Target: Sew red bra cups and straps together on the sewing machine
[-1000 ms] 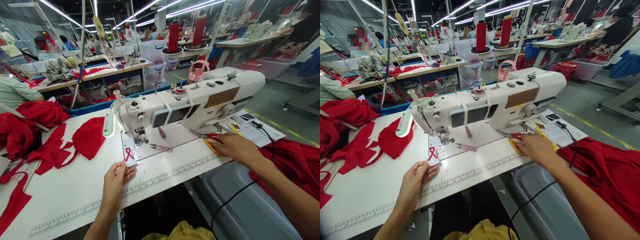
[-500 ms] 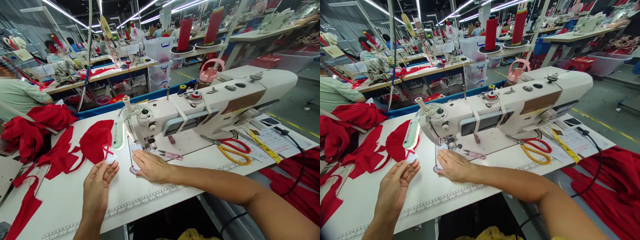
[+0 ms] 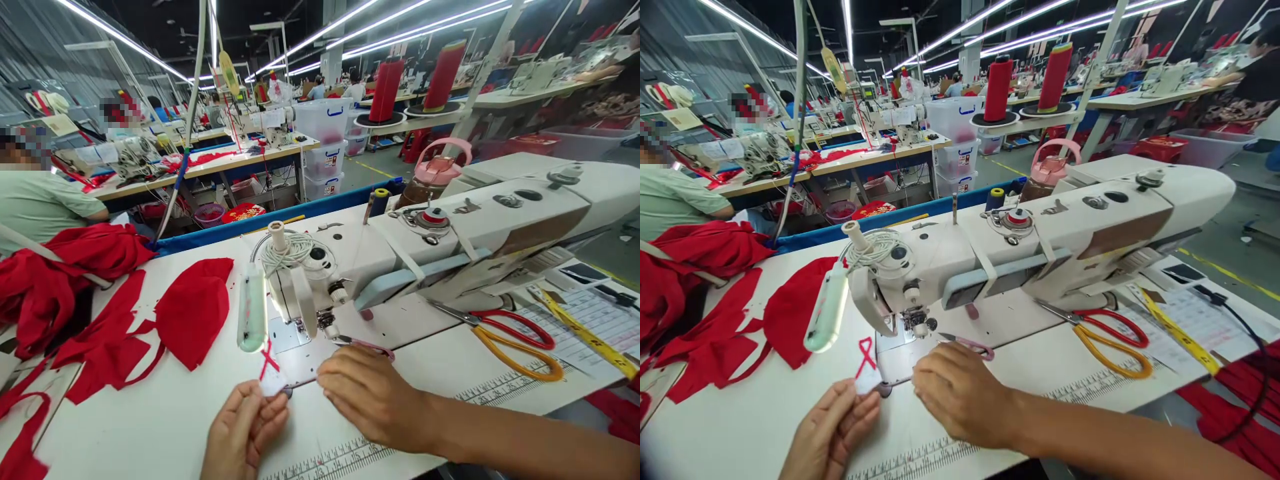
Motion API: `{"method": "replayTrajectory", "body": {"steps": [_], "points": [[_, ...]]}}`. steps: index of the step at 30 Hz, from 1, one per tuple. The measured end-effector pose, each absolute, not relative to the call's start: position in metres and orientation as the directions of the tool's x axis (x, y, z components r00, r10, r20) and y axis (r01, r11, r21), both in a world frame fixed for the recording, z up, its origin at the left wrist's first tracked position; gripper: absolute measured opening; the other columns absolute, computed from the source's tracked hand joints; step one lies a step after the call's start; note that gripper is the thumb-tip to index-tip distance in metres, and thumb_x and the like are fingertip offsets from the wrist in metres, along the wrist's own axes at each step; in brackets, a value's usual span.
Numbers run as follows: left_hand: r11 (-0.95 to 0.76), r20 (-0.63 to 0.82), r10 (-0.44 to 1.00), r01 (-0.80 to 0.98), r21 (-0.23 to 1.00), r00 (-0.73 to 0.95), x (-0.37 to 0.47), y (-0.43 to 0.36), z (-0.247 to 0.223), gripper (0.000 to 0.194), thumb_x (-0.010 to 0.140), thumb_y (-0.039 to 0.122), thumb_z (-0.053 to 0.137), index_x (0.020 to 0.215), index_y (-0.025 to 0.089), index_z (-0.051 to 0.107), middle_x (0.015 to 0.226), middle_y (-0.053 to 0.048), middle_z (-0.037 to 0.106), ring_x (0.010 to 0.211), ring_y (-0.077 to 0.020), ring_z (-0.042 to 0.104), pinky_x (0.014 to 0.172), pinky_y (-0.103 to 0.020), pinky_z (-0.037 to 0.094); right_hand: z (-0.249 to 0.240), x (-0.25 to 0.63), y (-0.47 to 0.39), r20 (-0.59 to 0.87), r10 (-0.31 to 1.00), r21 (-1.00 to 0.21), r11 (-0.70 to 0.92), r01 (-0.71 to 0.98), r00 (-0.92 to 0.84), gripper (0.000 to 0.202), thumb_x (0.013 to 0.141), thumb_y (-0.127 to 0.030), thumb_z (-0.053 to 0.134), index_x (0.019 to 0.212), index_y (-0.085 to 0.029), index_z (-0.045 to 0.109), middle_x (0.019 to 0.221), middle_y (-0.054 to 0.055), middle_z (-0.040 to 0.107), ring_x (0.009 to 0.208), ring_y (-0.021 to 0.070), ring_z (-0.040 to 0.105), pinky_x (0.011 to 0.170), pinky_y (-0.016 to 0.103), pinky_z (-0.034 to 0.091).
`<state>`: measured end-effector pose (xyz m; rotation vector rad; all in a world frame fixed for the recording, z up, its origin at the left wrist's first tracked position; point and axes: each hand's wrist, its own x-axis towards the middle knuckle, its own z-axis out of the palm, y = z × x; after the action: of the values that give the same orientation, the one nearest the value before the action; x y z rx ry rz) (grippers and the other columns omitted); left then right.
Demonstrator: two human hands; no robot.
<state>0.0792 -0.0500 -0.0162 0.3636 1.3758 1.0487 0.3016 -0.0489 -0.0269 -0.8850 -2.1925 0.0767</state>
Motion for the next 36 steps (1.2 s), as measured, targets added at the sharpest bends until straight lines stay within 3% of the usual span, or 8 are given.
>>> {"method": "replayTrajectory", "body": {"steps": [4,9,11,13,17,23,29,36], "points": [[0.610,-0.630,0.775,-0.301,0.733,0.036,0.102,-0.044,-0.029,0.023,0.078,0.023,0.078,0.087,0.014,0.060,0.082,-0.009,0.073,0.082,-0.0215,0.074,0.079,-0.031,0.063,-0.031,0.306,-0.036,0.609,0.645,-0.264,0.713,0.649,-0.461,0.029,0.094,-0.007,0.044,0.118,-0.014,0.058,0.105,0.009,0.067,0.090,0.0191,0.058,0.082,0.034,0.045],[0.582,-0.577,0.808,-0.009,0.813,0.119,0.100,-0.032,-0.030,0.033,0.079,0.045,0.076,0.085,0.017,0.060,0.082,-0.009,0.073,0.077,-0.0213,0.073,0.076,-0.032,0.062,-0.039,0.299,-0.025,0.330,0.704,-0.202,0.703,0.682,-0.628,0.044,0.085,-0.004,0.046,0.127,-0.016,0.056,0.123,0.009,0.064,0.097,0.0208,0.057,0.081,0.036,0.039],[0.379,-0.413,0.908,0.287,0.880,0.068,0.089,-0.031,-0.026,0.033,0.086,0.051,0.064,0.085,0.019,0.062,0.080,-0.006,0.073,0.069,-0.0198,0.071,0.068,-0.032,0.061,-0.041,0.298,-0.024,0.274,0.723,-0.201,0.688,0.697,-0.634,0.048,0.083,-0.001,0.047,0.127,-0.016,0.056,0.123,0.009,0.064,0.100,0.0205,0.056,0.082,0.035,0.037],[-0.017,-0.039,0.996,0.574,0.819,0.086,0.079,-0.029,-0.024,0.029,0.094,0.047,0.052,0.093,0.022,0.067,0.086,-0.004,0.074,0.073,-0.0199,0.070,0.069,-0.033,0.059,-0.042,0.298,-0.025,0.258,0.732,-0.197,0.679,0.707,-0.631,0.051,0.082,0.001,0.046,0.130,-0.015,0.055,0.124,0.010,0.064,0.102,0.0201,0.056,0.084,0.034,0.036],[-0.680,0.483,0.719,0.648,0.342,0.499,0.077,-0.015,-0.031,0.028,0.097,0.018,0.046,0.118,0.021,0.064,0.115,-0.005,0.072,0.110,-0.0242,0.065,0.094,-0.040,0.053,-0.042,0.298,-0.029,0.274,0.732,-0.184,0.677,0.713,-0.624,0.050,0.081,0.000,0.047,0.129,-0.013,0.056,0.128,0.012,0.062,0.105,0.0211,0.055,0.087,0.036,0.035],[-0.763,0.495,0.557,0.646,-0.013,0.667,0.089,-0.007,-0.053,0.035,0.094,0.003,0.044,0.124,0.012,0.060,0.124,-0.009,0.070,0.114,-0.0276,0.062,0.111,-0.052,0.036,-0.047,0.301,-0.023,0.368,0.732,-0.189,0.663,0.725,-0.574,0.050,0.080,0.001,0.045,0.126,-0.013,0.059,0.117,0.012,0.066,0.097,0.0213,0.053,0.087,0.037,0.034],[-0.758,0.486,0.552,0.650,-0.046,0.678,0.090,-0.011,-0.053,0.033,0.094,0.003,0.046,0.124,0.010,0.060,0.123,-0.011,0.070,0.115,-0.0276,0.062,0.116,-0.053,0.026,-0.049,0.296,-0.014,0.318,0.793,-0.094,0.573,0.814,-0.520,0.047,0.076,0.000,0.048,0.119,-0.014,0.063,0.104,0.012,0.065,0.093,0.0249,0.047,0.080,0.038,0.032],[-0.740,0.479,0.579,0.672,-0.030,0.660,0.092,-0.010,-0.053,0.034,0.094,0.003,0.045,0.124,0.012,0.059,0.126,-0.009,0.069,0.113,-0.0284,0.063,0.115,-0.057,0.026,-0.053,0.302,-0.014,0.522,0.731,-0.093,0.562,0.822,-0.440,0.030,0.077,0.000,0.046,0.093,-0.014,0.068,0.087,0.010,0.057,0.082,0.0226,0.042,0.078,0.037,0.032]]}}
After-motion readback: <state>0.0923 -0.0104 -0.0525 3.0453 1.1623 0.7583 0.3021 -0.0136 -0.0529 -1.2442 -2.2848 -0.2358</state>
